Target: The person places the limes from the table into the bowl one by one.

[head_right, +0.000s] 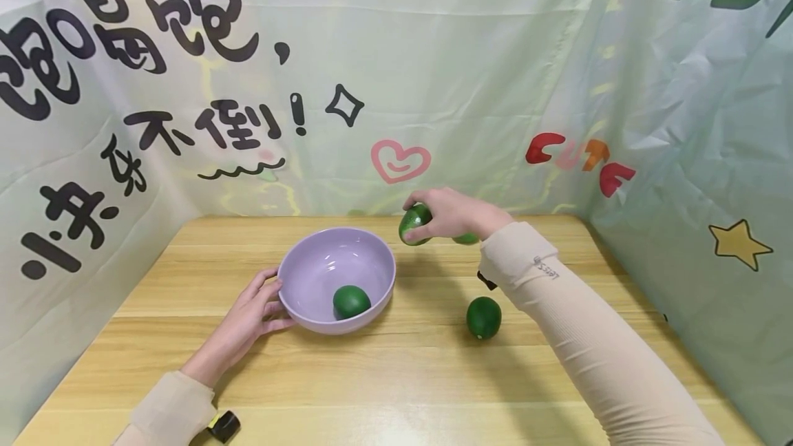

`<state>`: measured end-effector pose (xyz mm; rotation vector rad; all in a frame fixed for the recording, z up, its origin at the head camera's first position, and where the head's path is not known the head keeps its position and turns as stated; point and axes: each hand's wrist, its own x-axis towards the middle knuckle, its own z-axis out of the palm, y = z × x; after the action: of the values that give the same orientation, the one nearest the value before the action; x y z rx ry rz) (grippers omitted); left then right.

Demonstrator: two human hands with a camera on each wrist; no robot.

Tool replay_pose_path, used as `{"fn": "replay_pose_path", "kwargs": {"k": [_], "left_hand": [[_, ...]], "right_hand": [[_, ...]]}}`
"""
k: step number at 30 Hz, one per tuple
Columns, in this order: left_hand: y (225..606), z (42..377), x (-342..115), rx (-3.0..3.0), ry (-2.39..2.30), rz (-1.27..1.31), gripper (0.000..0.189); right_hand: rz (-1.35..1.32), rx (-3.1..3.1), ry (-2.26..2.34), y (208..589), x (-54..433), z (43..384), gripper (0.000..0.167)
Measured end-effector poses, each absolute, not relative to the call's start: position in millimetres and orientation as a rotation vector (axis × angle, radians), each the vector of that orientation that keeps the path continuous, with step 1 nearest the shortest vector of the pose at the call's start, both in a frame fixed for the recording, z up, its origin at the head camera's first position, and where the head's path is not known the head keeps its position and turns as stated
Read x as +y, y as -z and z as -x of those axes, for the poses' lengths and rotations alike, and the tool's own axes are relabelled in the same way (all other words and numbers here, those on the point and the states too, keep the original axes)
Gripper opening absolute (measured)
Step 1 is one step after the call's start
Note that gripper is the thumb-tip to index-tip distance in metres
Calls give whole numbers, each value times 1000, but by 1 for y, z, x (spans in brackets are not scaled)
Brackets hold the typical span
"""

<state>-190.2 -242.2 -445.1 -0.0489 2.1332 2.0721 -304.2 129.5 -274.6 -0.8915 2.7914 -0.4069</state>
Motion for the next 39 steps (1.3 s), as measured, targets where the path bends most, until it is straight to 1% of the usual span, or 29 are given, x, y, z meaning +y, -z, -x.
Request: {"fn": "replay_pose_path", "kwargs": {"k": [18, 39], "left_hand": [[444, 190, -242, 2137, -2072, 56, 47], [445, 190, -242, 2141, -2085, 63, 47]], "right_hand": [[955, 2747, 362, 274, 102, 301, 61], [1038, 2684, 284, 274, 58, 298, 60]]}}
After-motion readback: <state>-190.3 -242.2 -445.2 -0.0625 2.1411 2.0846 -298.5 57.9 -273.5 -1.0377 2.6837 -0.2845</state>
